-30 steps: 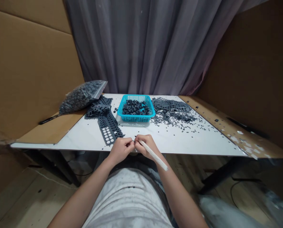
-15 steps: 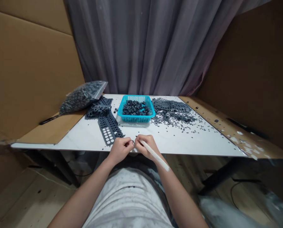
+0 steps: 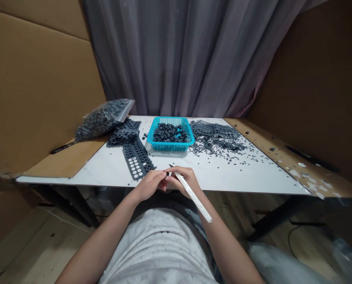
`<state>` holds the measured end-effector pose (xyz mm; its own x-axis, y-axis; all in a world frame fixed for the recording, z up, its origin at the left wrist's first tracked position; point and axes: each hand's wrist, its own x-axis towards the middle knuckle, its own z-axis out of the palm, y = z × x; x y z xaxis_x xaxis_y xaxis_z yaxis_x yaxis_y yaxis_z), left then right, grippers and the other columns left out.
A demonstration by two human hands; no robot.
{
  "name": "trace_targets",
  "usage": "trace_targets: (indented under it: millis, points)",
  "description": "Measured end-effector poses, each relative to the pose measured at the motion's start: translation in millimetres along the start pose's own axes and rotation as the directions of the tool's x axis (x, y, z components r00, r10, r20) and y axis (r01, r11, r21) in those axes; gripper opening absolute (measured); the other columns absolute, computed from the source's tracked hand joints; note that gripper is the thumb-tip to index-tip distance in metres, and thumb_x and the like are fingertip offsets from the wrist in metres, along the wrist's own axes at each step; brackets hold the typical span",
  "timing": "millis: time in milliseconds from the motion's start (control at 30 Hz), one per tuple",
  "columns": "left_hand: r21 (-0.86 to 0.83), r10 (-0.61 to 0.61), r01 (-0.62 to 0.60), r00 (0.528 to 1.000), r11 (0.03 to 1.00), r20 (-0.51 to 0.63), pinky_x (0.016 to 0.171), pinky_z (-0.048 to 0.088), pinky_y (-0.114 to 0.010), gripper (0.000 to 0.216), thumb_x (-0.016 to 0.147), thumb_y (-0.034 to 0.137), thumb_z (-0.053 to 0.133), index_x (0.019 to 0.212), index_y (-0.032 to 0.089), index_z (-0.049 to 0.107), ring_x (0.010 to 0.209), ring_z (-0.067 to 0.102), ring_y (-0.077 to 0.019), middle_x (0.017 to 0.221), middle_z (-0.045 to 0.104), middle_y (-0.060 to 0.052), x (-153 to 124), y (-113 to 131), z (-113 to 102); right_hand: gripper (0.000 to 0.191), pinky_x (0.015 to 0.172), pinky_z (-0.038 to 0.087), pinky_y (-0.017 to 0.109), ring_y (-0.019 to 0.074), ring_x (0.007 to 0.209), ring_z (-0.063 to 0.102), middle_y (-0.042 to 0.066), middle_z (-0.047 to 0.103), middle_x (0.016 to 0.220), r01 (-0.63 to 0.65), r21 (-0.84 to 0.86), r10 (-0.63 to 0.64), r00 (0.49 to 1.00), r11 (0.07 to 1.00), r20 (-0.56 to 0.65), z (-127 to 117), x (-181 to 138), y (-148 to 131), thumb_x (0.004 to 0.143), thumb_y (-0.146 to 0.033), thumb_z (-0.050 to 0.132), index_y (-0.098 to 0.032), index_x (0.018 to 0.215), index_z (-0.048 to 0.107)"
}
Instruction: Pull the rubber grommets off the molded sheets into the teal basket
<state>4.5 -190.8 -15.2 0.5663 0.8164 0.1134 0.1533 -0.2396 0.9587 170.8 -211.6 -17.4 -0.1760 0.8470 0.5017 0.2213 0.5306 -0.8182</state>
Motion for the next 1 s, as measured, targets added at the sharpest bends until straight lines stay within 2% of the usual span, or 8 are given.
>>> trace_targets:
  millis: [100, 200, 300, 433, 600, 767, 900, 1000]
  points:
    - [-0.049, 0.046, -0.047, 0.998, 0.998, -0.03, 0.065, 0.045, -0.026, 0.044, 0.091, 0.048, 0.036, 0.076, 0.015, 0.061, 0.064, 0.055, -0.0149, 0.068, 0.059, -0.002, -1, 4, 3, 0.021, 0.05, 0.041, 0.022, 0.01, 0.047, 0.048, -0.001, 0.056, 0.053, -0.047, 0.068, 0.053, 0.995, 0.997, -0.086, 2, -1, -2, 0.074, -0.034, 0.07, -0.015, 0.081, 0.071]
    - [-0.152, 0.085, -0.102, 0.99, 0.983, -0.117, 0.07, 0.044, -0.025, 0.032, 0.087, 0.045, 0.05, 0.091, 0.016, 0.064, 0.072, 0.055, -0.0142, 0.078, 0.061, -0.002, -3, 4, 3, 0.02, 0.047, 0.038, 0.021, 0.0091, 0.046, 0.044, -0.002, 0.054, 0.051, -0.087, 0.111, 0.105, 0.98, 0.99, -0.17, 6, -1, -5, 0.069, -0.035, 0.073, -0.016, 0.074, 0.07]
    - [-0.256, 0.033, -0.064, 0.992, 0.965, -0.124, 0.071, 0.044, -0.025, 0.028, 0.082, 0.043, 0.059, 0.084, 0.015, 0.065, 0.073, 0.056, -0.0144, 0.076, 0.062, -0.002, -4, -1, 1, 0.022, 0.045, 0.036, 0.022, 0.0087, 0.044, 0.042, -0.004, 0.05, 0.049, -0.115, 0.144, 0.142, 0.969, 0.983, -0.2, 10, 0, -8, 0.068, -0.037, 0.074, -0.016, 0.073, 0.069]
    - [-0.298, -0.011, -0.025, 0.993, 0.954, -0.117, 0.07, 0.046, -0.026, 0.033, 0.083, 0.045, 0.056, 0.075, 0.014, 0.065, 0.068, 0.057, -0.0147, 0.069, 0.061, -0.002, -4, -8, -1, 0.024, 0.044, 0.035, 0.022, 0.0078, 0.043, 0.038, -0.005, 0.048, 0.047, -0.123, 0.136, 0.149, 0.968, 0.983, -0.203, 12, 1, -8, 0.065, -0.038, 0.076, -0.016, 0.069, 0.069]
    - [-0.332, -0.032, -0.009, 0.993, 0.943, -0.117, 0.069, 0.047, -0.025, 0.03, 0.082, 0.043, 0.06, 0.085, 0.015, 0.067, 0.068, 0.059, -0.0137, 0.072, 0.065, -0.003, -3, -6, 2, 0.022, 0.045, 0.037, 0.022, 0.0079, 0.044, 0.04, -0.003, 0.051, 0.047, -0.1, 0.107, 0.121, 0.971, 0.989, -0.208, 12, 0, -8, 0.066, -0.037, 0.076, -0.016, 0.067, 0.068]
    - [-0.426, -0.056, -0.047, 0.972, 0.904, -0.228, 0.072, 0.05, -0.025, 0.035, 0.073, 0.041, 0.071, 0.1, 0.018, 0.066, 0.076, 0.064, -0.0146, 0.09, 0.07, -0.005, -5, -6, 4, 0.021, 0.047, 0.04, 0.022, 0.0088, 0.043, 0.043, -0.002, 0.055, 0.049, -0.091, 0.077, 0.106, 0.968, 0.993, -0.229, 15, -1, -5, 0.066, -0.037, 0.076, -0.017, 0.068, 0.069]
    - [-0.446, -0.13, 0.01, 0.963, 0.895, -0.238, 0.067, 0.051, -0.025, 0.032, 0.069, 0.039, 0.074, 0.089, 0.015, 0.07, 0.066, 0.064, -0.0135, 0.077, 0.072, -0.005, -4, -9, 3, 0.021, 0.049, 0.041, 0.023, 0.0096, 0.044, 0.045, -0.001, 0.056, 0.051, -0.08, 0.06, 0.092, 0.969, 0.995, -0.23, 18, -1, -1, 0.067, -0.037, 0.075, -0.017, 0.068, 0.069]
    - [-0.448, -0.155, 0.015, 0.948, 0.894, -0.278, 0.066, 0.051, -0.025, 0.03, 0.069, 0.038, 0.074, 0.088, 0.015, 0.071, 0.064, 0.064, -0.0127, 0.073, 0.072, -0.004, -2, -9, 3, 0.022, 0.052, 0.042, 0.024, 0.011, 0.048, 0.047, -0.002, 0.055, 0.054, -0.091, 0.036, 0.097, 0.967, 0.995, -0.236, 15, -2, 0, 0.072, -0.039, 0.071, -0.017, 0.078, 0.071]
